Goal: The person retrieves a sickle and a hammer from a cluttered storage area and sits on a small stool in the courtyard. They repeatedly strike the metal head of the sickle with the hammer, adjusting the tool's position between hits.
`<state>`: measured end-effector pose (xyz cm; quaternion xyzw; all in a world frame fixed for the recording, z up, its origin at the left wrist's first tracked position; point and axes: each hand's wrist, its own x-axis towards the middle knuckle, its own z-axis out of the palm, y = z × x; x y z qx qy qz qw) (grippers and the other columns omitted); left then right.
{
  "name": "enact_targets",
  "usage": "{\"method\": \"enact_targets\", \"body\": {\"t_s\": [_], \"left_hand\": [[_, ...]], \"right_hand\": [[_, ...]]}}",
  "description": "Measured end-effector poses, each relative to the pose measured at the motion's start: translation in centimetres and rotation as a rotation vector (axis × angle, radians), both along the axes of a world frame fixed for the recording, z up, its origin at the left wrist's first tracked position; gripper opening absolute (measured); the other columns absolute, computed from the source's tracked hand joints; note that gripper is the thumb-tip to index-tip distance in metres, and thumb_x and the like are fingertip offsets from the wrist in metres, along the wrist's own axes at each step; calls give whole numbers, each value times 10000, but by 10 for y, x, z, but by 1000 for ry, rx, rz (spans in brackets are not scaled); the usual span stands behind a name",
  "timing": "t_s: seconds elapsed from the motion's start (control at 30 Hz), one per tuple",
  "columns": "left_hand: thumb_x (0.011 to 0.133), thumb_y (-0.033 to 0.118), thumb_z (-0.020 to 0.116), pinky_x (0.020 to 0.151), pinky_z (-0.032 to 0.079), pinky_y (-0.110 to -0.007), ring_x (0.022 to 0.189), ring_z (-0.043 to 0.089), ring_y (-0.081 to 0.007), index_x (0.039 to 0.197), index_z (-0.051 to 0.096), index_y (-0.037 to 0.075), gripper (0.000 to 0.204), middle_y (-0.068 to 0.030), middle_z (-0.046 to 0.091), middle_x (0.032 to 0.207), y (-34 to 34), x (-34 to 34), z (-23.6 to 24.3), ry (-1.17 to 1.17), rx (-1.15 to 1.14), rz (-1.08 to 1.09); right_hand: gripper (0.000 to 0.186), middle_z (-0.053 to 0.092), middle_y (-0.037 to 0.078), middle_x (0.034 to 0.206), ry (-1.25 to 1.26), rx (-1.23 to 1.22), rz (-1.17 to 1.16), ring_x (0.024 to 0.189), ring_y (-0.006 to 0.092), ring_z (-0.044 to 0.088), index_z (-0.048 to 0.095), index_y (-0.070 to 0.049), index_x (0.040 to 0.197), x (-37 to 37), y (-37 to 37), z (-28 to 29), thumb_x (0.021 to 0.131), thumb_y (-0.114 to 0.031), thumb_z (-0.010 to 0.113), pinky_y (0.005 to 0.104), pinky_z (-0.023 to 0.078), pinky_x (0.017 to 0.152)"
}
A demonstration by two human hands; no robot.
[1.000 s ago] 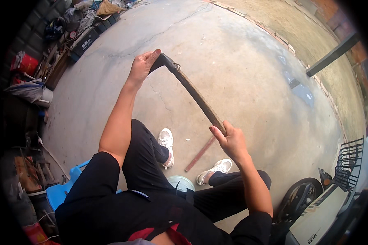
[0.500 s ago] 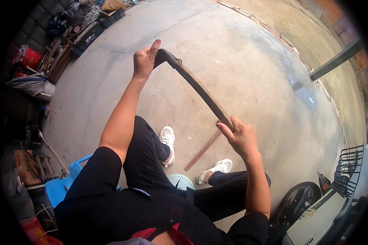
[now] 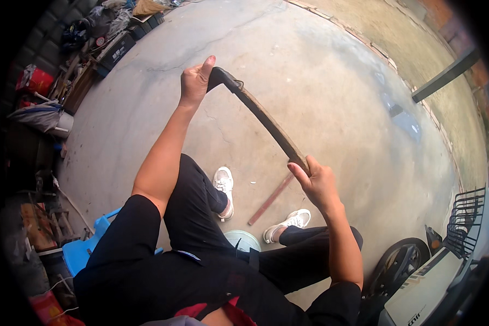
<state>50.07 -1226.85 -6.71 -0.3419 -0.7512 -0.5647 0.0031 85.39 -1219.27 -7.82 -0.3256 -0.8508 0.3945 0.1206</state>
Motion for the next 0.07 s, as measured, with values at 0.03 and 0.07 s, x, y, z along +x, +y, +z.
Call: {"method": "enact_targets", "body": {"t_s": [0.03,0.07], "left_hand": [[875,558,567,483,349,-329,508,299,-135,557,454,-26,675,-7,234,554,0,-3,-1,-6,-6,-9],[869,576,565,486,356,-326,508,315,-132,572,482,-34,684,1,259,545,-2,-7,0,3,-39,6]], "right_hand": [[483,525,173,541,-35,31,4,486,283,542,524,-9,752,-2,1,2,876,-466,617,379,420,498],[478,533,167,543,-70,63,8,491,262,553,532,-8,766,-3,2,5,875,-465,620,373,425,503]]}}
